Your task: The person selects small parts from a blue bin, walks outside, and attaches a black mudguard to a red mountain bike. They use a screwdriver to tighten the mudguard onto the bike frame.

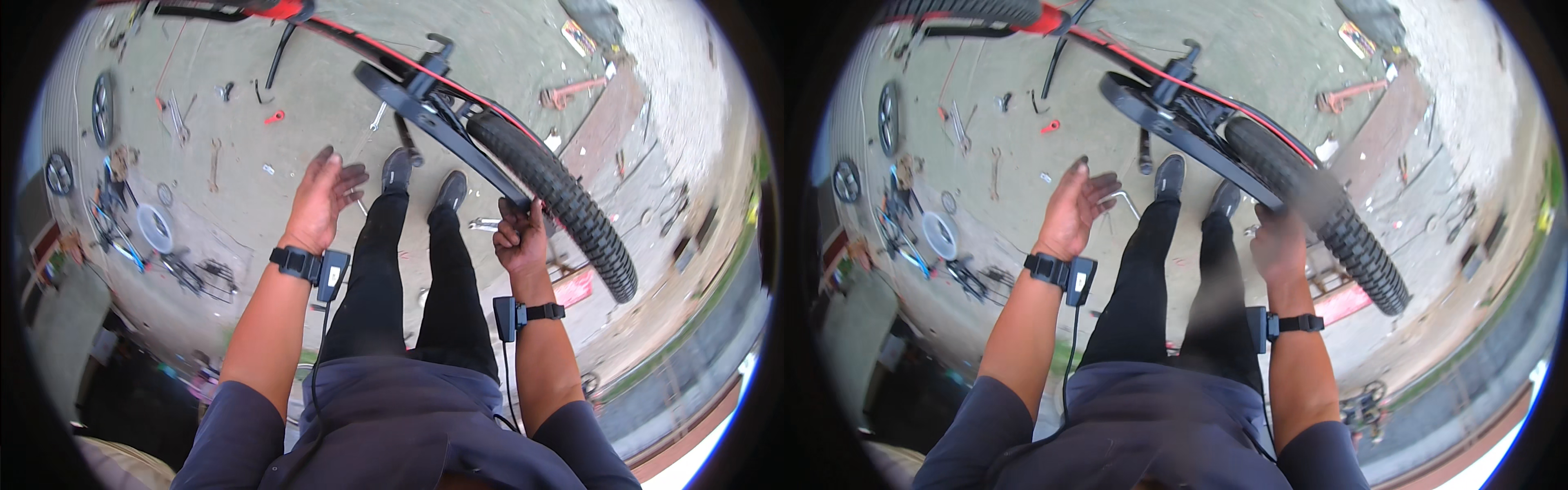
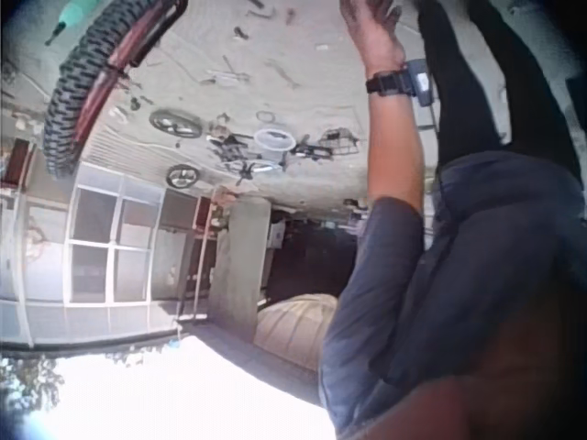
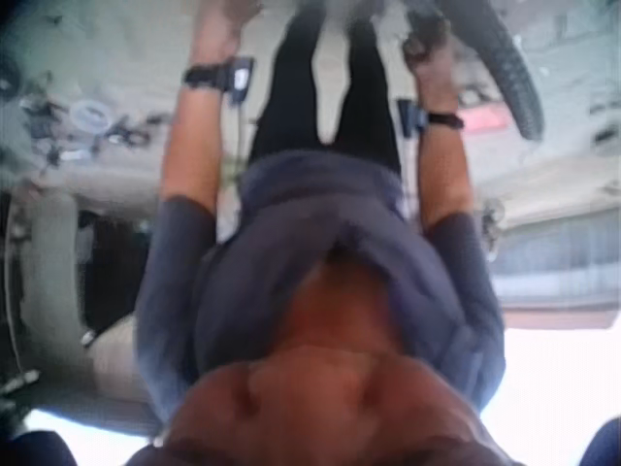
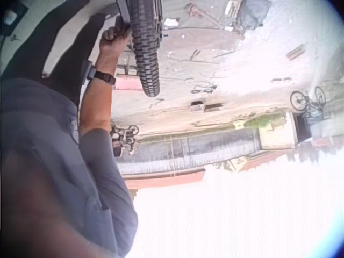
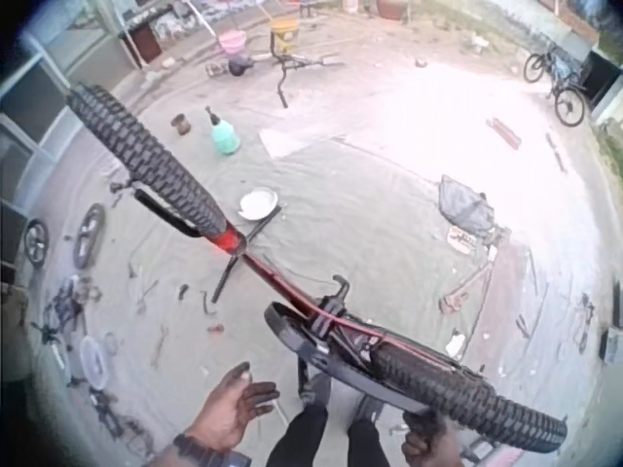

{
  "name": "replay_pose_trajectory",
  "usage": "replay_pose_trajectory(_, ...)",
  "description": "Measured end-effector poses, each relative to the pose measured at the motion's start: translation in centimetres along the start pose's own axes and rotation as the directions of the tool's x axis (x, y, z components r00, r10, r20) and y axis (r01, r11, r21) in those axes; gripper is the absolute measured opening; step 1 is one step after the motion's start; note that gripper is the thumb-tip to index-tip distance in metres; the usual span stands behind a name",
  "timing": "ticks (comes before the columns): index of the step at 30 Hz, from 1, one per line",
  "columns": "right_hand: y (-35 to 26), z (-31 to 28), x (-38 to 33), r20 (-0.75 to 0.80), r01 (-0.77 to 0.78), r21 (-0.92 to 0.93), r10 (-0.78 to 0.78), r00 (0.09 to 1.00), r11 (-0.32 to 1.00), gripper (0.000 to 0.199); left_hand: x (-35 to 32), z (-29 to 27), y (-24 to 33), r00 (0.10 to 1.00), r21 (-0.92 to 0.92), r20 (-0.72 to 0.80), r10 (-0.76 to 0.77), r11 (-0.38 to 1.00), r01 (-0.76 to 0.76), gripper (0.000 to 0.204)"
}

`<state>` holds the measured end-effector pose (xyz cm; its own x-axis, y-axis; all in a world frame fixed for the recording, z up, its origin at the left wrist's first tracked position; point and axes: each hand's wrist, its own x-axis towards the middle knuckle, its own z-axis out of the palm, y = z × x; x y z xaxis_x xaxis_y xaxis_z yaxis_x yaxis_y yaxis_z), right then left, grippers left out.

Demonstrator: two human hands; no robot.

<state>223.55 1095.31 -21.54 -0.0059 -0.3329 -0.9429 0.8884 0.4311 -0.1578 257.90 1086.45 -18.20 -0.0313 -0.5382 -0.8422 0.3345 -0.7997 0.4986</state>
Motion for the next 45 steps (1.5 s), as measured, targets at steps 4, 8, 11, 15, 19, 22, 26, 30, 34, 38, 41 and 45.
replay_pose_trajectory(4,0.0,-0.5,0.5,0.120,0.036,-0.095,-0.024,0.992,0.995,0.059,-3.3,-3.9,-4.0,0.990,-0.118,-0.113,-0.082,0.991,0.068,0.075)
replay_pose_trajectory(8,-1.0,-1.1,0.7,0.157,0.003,-0.168,0.024,0.987,0.986,0.060,-4.9,-6.5,-7.9,0.980,-0.213,-0.147,-0.137,0.972,0.104,0.068)
replay_pose_trajectory(11,-1.1,-0.2,0.2,0.110,-0.009,-0.196,0.031,0.994,0.981,0.060,-4.8,-6.9,-9.8,0.980,-0.248,-0.135,-0.144,0.963,0.107,0.064)
replay_pose_trajectory(15,-1.3,-0.6,0.6,0.099,-0.002,-0.241,0.026,0.995,0.970,0.062,-2.8,-6.3,-12.2,0.985,-0.274,-0.082,-0.154,0.954,0.126,0.061)
replay_pose_trajectory(19,-1.6,-0.5,0.1,0.129,-0.023,-0.266,0.060,0.990,0.964,0.062,0.5,-4.0,-12.3,0.996,-0.184,0.008,-0.093,0.979,0.093,0.063)
replay_pose_trajectory(22,-1.6,0.1,-0.4,0.103,-0.053,-0.286,0.086,0.991,0.957,0.060,4.1,-1.0,-11.4,0.996,-0.088,0.064,0.056,0.995,-0.050,0.062)
replay_pose_trajectory(26,-0.5,1.6,-0.8,0.065,-0.021,-0.265,0.040,0.997,0.964,0.053,8.5,4.1,-7.9,0.972,-0.031,0.110,0.209,0.978,-0.207,0.060)
replay_pose_trajectory(30,-1.0,1.2,-0.7,0.087,-0.074,-0.260,0.099,0.991,0.963,0.053,12.2,7.5,-6.0,0.940,-0.296,0.154,0.304,0.922,-0.250,0.059)
replay_pose_trajectory(34,-1.1,0.9,-0.7,0.060,-0.063,-0.252,0.081,0.995,0.966,0.053,13.1,7.8,-6.2,0.926,-0.431,0.160,0.341,0.868,-0.246,0.064)
replay_pose_trajectory(38,-0.7,1.3,-0.8,0.085,-0.058,-0.186,0.075,0.994,0.981,0.053,13.3,7.5,-6.7,0.946,-0.515,0.183,0.267,0.846,-0.139,0.066)
replay_pose_trajectory(41,-0.7,1.5,-0.9,0.092,-0.069,-0.185,0.087,0.992,0.980,0.053,13.1,7.1,-6.2,0.935,-0.548,0.228,0.270,0.830,-0.105,0.066)
replay_pose_trajectory(45,-0.5,1.9,-0.9,0.076,-0.062,-0.171,0.075,0.994,0.983,0.055,13.7,6.7,-5.4,0.923,-0.570,0.271,0.274,0.818,-0.075,0.064)
